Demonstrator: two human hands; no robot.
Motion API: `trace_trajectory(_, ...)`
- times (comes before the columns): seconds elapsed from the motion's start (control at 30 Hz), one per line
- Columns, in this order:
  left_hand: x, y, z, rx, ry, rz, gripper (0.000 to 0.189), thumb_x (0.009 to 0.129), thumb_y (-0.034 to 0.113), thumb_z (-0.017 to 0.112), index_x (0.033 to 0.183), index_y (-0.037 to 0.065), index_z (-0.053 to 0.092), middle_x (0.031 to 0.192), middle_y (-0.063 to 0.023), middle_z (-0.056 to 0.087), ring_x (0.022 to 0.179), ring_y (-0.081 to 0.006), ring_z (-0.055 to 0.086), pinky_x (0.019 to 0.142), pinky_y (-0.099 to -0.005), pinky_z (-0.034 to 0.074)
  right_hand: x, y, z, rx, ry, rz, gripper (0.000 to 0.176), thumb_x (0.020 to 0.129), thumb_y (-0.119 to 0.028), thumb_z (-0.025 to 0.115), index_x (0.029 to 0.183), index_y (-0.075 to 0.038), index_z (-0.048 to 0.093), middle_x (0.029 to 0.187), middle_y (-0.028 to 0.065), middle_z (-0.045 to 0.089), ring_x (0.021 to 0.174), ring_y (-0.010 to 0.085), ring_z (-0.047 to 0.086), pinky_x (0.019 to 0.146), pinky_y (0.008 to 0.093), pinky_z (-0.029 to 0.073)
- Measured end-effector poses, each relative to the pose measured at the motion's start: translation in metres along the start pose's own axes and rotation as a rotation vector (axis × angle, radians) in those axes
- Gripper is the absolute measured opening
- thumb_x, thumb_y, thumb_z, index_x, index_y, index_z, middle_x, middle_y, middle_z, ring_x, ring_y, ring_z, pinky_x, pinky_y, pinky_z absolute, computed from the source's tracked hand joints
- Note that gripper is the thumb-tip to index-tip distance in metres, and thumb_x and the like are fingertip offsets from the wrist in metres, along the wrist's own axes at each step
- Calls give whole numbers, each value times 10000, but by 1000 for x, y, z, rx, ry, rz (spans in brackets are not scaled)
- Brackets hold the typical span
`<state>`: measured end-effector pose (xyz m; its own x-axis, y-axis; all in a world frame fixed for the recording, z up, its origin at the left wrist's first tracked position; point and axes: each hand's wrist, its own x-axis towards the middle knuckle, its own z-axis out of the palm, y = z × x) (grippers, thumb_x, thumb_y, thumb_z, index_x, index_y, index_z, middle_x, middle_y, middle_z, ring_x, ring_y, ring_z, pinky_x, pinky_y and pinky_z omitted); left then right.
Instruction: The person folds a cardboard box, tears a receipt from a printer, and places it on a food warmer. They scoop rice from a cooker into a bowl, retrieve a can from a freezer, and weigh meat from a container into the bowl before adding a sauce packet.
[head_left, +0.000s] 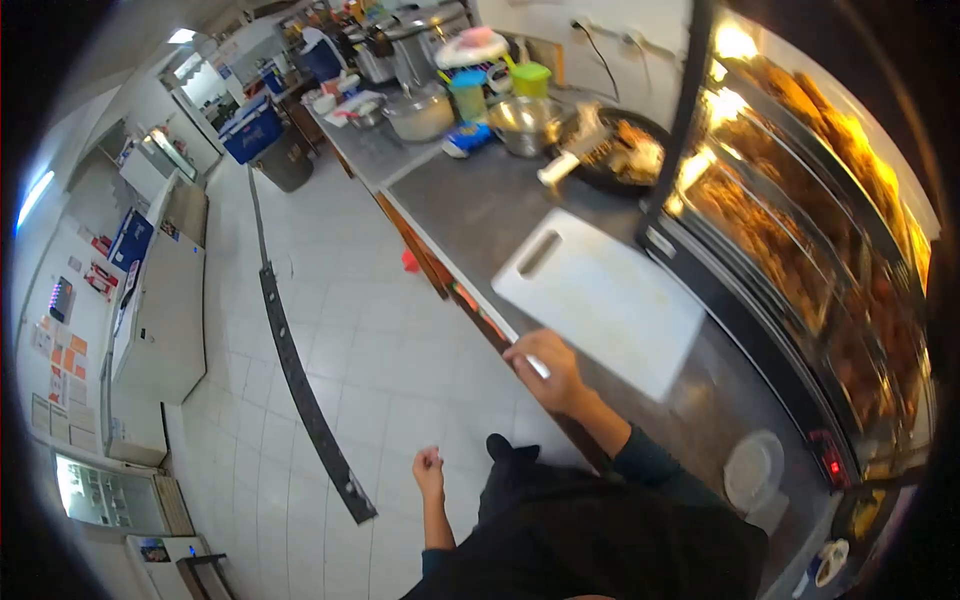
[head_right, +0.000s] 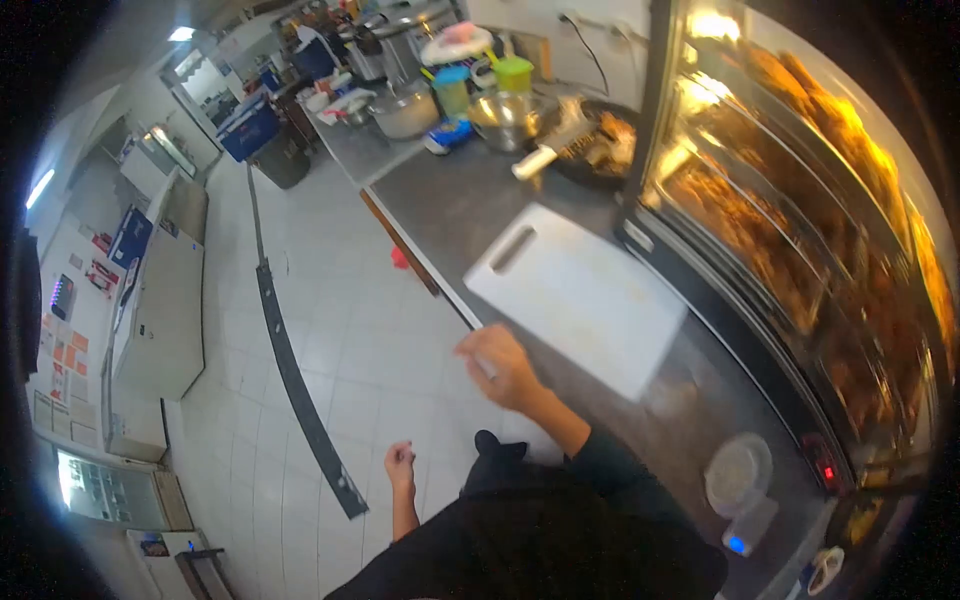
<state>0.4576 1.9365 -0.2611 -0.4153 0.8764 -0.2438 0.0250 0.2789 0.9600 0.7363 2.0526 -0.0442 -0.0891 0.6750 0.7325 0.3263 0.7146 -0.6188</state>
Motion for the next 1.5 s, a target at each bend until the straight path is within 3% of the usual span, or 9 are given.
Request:
trace_trajectory(0.23, 220, 82, -14, -71, 117, -143, 189, 684, -49, 443, 828, 30, 536, 711, 3, 504, 590, -55, 411, 525, -182, 337, 115, 125, 122, 142, 46, 383, 100, 719, 30, 532, 795, -24, 569, 765, 81, 540, 684, 182, 520, 616, 261, 411)
trace_trajectory(0.6, 525, 305, 133, 145, -454, 434, 156, 757, -8, 479, 898, 31, 532, 885, -29, 556, 747, -84, 478, 661, -208, 385, 342, 421, 156, 212, 369, 672, 127, 774, -123, 555, 780, 2, 579, 605, -3, 502, 494, 53, 422, 457, 195, 342)
trace_trajectory(0.83, 617, 365, 204, 114, -856, 279, 133, 798, 2, 496, 928, 23, 515, 944, -48, 545, 881, -120, 501, 778, -238, 382, 485, 633, 152, 220, 1132, 812, 445, 715, -269, 637, 996, 3, 424, 710, 47, 511, 519, 120, 472, 454, 236, 380)
trace_trajectory(0.93, 657, 377, 226, 102, -917, 432, 131, 798, 0, 493, 925, 25, 518, 947, -47, 544, 889, -123, 505, 778, -235, 384, 504, 609, 153, 287, 1035, 982, 475, 690, -262, 657, 999, -2, 407, 795, 94, 483, 655, 176, 486, 559, 289, 403)
trace_trajectory(1.03, 684, 388, 251, 94, -947, 443, 124, 823, 39, 482, 940, 20, 519, 932, -40, 543, 847, -95, 497, 739, -213, 382, 494, 617, 161, -504, 1120, 497, 446, 664, -197, 659, 982, -6, 412, 868, 138, 430, 798, 239, 449, 689, 346, 370)
trace_trajectory(1.2, 728, 386, 290, -70, -1078, 397, 115, 822, 19, 474, 929, 12, 517, 927, -45, 533, 854, -100, 492, 746, -211, 377, 532, 596, 82, -1028, 931, 277, 509, 595, -164, 669, 1007, -4, 418, 903, 162, 426, 856, 310, 421, 741, 386, 334)
trace_trajectory(1.27, 735, 387, 297, -122, -1139, 367, 119, 820, 7, 470, 930, 14, 515, 927, -44, 527, 850, -97, 487, 750, -210, 374, 548, 603, 49, -1286, 749, 298, 497, 653, -261, 660, 1042, -33, 450, 907, 166, 451, 845, 306, 443, 733, 403, 368)
trace_trajectory(1.37, 746, 386, 300, -138, -1183, 312, 118, 819, -3, 466, 923, 16, 518, 934, -45, 522, 836, -83, 477, 751, -199, 365, 528, 668, 3, -1159, 10, 910, 590, 632, -382, 660, 1079, -58, 452, 959, 162, 448, 927, 309, 430, 791, 424, 367)
trace_trajectory(1.5, 750, 384, 298, -121, -1189, 251, 122, 802, -44, 453, 888, 18, 514, 927, -73, 531, 862, -116, 491, 776, -227, 372, 549, 615, 21, -1321, 154, 736, 670, 541, -465, 700, 1040, -59, 511, 926, 149, 497, 920, 297, 467, 806, 390, 377)
